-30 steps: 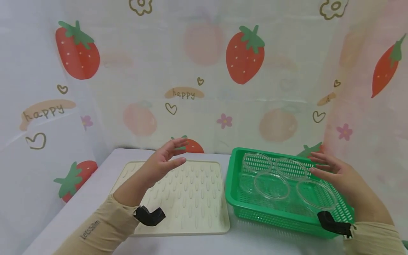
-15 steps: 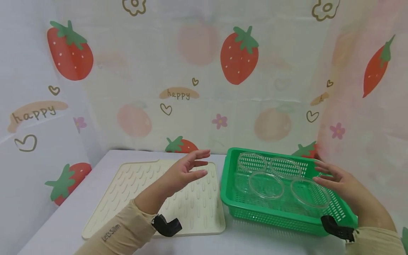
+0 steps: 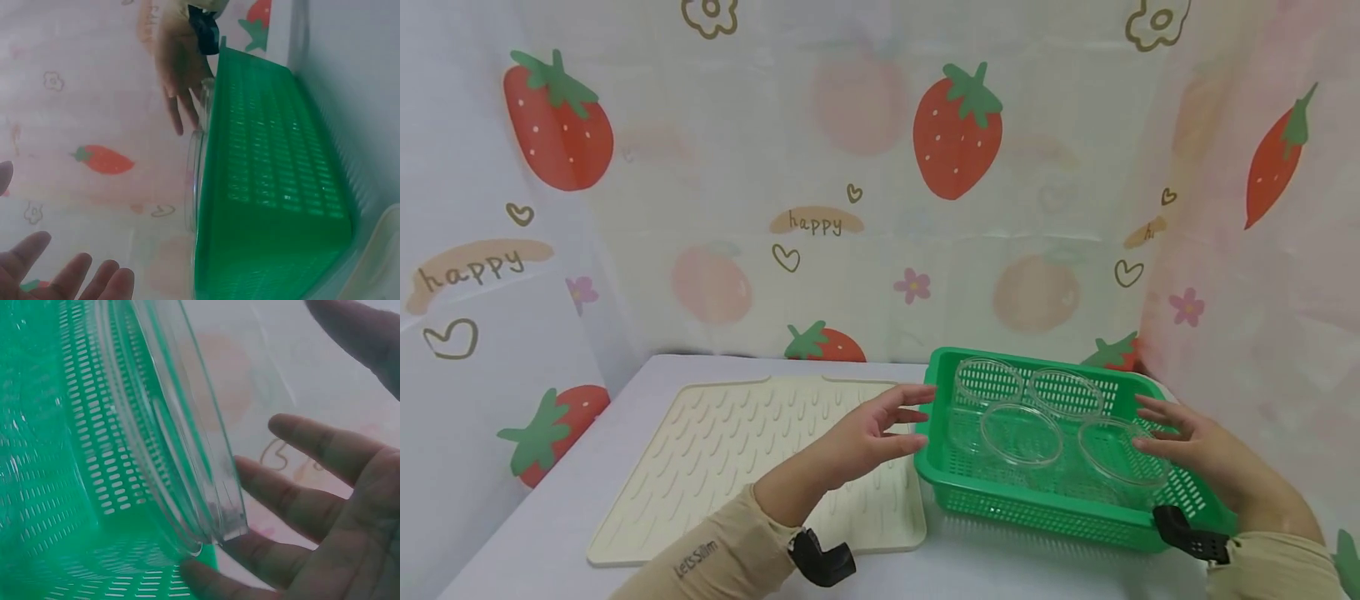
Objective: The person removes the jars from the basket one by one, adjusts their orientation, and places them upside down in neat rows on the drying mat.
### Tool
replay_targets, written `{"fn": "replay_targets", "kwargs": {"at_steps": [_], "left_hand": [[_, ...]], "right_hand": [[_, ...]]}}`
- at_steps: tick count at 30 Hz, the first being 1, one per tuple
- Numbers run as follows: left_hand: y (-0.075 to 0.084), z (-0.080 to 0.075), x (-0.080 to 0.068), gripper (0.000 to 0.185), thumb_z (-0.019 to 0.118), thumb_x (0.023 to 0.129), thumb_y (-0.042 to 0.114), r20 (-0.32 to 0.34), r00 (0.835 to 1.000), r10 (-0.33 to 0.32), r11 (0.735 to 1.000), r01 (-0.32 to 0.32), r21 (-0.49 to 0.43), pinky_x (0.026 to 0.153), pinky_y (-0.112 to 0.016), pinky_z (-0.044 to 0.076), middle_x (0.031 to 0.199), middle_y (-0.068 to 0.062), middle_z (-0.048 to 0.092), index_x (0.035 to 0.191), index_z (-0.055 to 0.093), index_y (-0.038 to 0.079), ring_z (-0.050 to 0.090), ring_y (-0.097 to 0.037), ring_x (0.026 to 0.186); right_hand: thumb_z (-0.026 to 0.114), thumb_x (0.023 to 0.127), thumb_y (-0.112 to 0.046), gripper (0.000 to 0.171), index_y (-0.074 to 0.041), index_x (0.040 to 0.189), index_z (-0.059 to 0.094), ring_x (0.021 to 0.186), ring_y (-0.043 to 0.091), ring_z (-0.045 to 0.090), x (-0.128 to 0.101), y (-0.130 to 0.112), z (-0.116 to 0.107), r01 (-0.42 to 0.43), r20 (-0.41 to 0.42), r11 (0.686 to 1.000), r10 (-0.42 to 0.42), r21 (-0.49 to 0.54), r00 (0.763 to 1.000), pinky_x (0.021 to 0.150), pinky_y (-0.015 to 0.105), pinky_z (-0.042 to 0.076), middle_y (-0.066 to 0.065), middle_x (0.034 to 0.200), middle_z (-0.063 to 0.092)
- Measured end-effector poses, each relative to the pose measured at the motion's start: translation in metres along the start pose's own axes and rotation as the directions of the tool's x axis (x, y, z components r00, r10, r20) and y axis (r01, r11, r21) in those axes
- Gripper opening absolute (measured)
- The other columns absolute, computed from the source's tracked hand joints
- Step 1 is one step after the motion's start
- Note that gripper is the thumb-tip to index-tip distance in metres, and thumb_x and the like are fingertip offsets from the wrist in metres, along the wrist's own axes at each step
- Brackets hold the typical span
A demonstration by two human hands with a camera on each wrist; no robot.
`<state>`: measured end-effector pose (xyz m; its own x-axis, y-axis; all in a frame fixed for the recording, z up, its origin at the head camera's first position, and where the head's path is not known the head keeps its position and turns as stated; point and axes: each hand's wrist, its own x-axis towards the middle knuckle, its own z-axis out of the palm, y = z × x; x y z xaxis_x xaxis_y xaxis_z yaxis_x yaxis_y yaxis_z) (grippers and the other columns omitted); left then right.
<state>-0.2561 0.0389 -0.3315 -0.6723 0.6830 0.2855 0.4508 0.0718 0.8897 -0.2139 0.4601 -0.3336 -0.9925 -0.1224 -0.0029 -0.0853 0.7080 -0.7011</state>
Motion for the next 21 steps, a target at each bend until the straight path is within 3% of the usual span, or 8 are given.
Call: {"fn": "replay_targets", "kwargs": {"at_steps": [1, 3, 5, 10, 12, 15, 19, 21], "left_hand": [[0.0, 0.002, 0.0, 0.053, 0.061, 0.088, 0.024, 0.004, 1.0, 0.0, 1.0, 0.0, -0.002, 0.095, -0.031, 0.04, 0.138, 0.011, 0.039, 0.137, 0.039, 0.025, 0.044, -0.011, 0.12], [0.0, 0.006, 0.001, 0.053, 0.061, 0.088, 0.024, 0.013, 1.0, -0.001, 1.0, 0.001, -0.006, 0.095, -0.03, 0.04, 0.137, 0.012, 0.039, 0.136, 0.039, 0.026, 0.044, -0.011, 0.119], [0.001, 0.007, 0.001, 0.052, 0.061, 0.088, 0.024, 0.024, 1.0, -0.004, 1.0, 0.004, -0.011, 0.094, -0.029, 0.04, 0.137, 0.012, 0.04, 0.136, 0.039, 0.026, 0.044, -0.01, 0.119], [0.001, 0.006, -0.002, 0.052, 0.061, 0.088, 0.023, 0.035, 0.999, 0.004, 1.0, -0.004, -0.009, 0.094, -0.029, 0.041, 0.137, 0.012, 0.04, 0.136, 0.04, 0.026, 0.045, -0.013, 0.119], [0.001, 0.004, -0.003, 0.051, 0.06, 0.089, 0.022, 0.033, 0.999, 0.008, 1.0, -0.008, -0.013, 0.094, -0.029, 0.04, 0.137, 0.012, 0.04, 0.136, 0.04, 0.027, 0.045, -0.012, 0.119], [0.001, 0.003, -0.004, 0.051, 0.06, 0.089, 0.021, 0.029, 0.999, 0.013, 1.0, -0.013, -0.018, 0.095, -0.029, 0.04, 0.137, 0.013, 0.04, 0.135, 0.04, 0.028, 0.046, -0.01, 0.118], [0.001, 0.005, -0.005, 0.05, 0.06, 0.089, 0.021, 0.027, 1.0, 0.006, 1.0, -0.005, -0.03, 0.095, -0.028, 0.04, 0.136, 0.013, 0.041, 0.134, 0.041, 0.027, 0.046, -0.01, 0.118], [0.001, 0.006, -0.006, 0.05, 0.06, 0.089, 0.02, 0.028, 1.0, -0.002, 0.999, 0.003, -0.042, 0.094, -0.028, 0.04, 0.136, 0.012, 0.041, 0.134, 0.041, 0.026, 0.045, -0.011, 0.118]], "right_hand": [[0.051, 0.094, -0.026, 0.071, 0.004, 0.143, 0.011, 0.116, 0.022, 0.045, 0.0, 0.001, 0.0, 0.003, 0.004, 1.0, -0.003, -0.006, 1.0, 0.085, 0.051, 0.044, 0.03, 0.141, 0.024], [0.053, 0.093, -0.024, 0.071, 0.003, 0.144, 0.012, 0.118, 0.037, 0.041, -0.001, 0.003, 0.0, 0.01, 0.032, 1.0, -0.011, 0.015, 0.999, 0.082, 0.045, 0.045, 0.03, 0.141, 0.024], [0.056, 0.091, -0.02, 0.071, -0.001, 0.145, 0.014, 0.116, 0.023, 0.045, -0.001, 0.005, 0.0, 0.023, 0.054, 1.0, -0.024, 0.016, 0.998, 0.079, 0.037, 0.046, 0.031, 0.14, 0.025], [0.058, 0.089, -0.014, 0.078, -0.021, 0.148, 0.008, 0.12, 0.036, 0.039, -0.003, 0.012, 0.0, 0.026, 0.147, 0.998, -0.033, 0.051, 0.989, 0.079, 0.036, 0.046, 0.038, 0.139, 0.017], [0.058, 0.088, -0.013, 0.083, -0.024, 0.148, 0.002, 0.12, 0.052, 0.029, -0.003, 0.013, 0.0, 0.019, 0.182, 0.998, -0.03, 0.064, 0.983, 0.08, 0.041, 0.045, 0.039, 0.139, 0.014], [0.06, 0.087, -0.013, 0.087, -0.016, 0.148, -0.003, 0.122, 0.057, 0.019, -0.003, 0.013, 0.001, 0.003, 0.215, 0.999, -0.015, 0.054, 0.977, 0.084, 0.047, 0.042, 0.039, 0.14, 0.01], [0.061, 0.087, -0.015, 0.087, -0.002, 0.145, -0.004, 0.123, 0.054, 0.021, -0.002, 0.011, 0.003, -0.007, 0.238, 1.0, 0.003, 0.017, 0.971, 0.084, 0.042, 0.043, 0.039, 0.141, 0.009], [0.062, 0.087, -0.016, 0.087, 0.003, 0.144, -0.002, 0.127, 0.031, 0.033, -0.002, 0.011, 0.004, -0.003, 0.239, 1.0, 0.001, 0.009, 0.971, 0.082, 0.034, 0.045, 0.038, 0.141, 0.01]]}}
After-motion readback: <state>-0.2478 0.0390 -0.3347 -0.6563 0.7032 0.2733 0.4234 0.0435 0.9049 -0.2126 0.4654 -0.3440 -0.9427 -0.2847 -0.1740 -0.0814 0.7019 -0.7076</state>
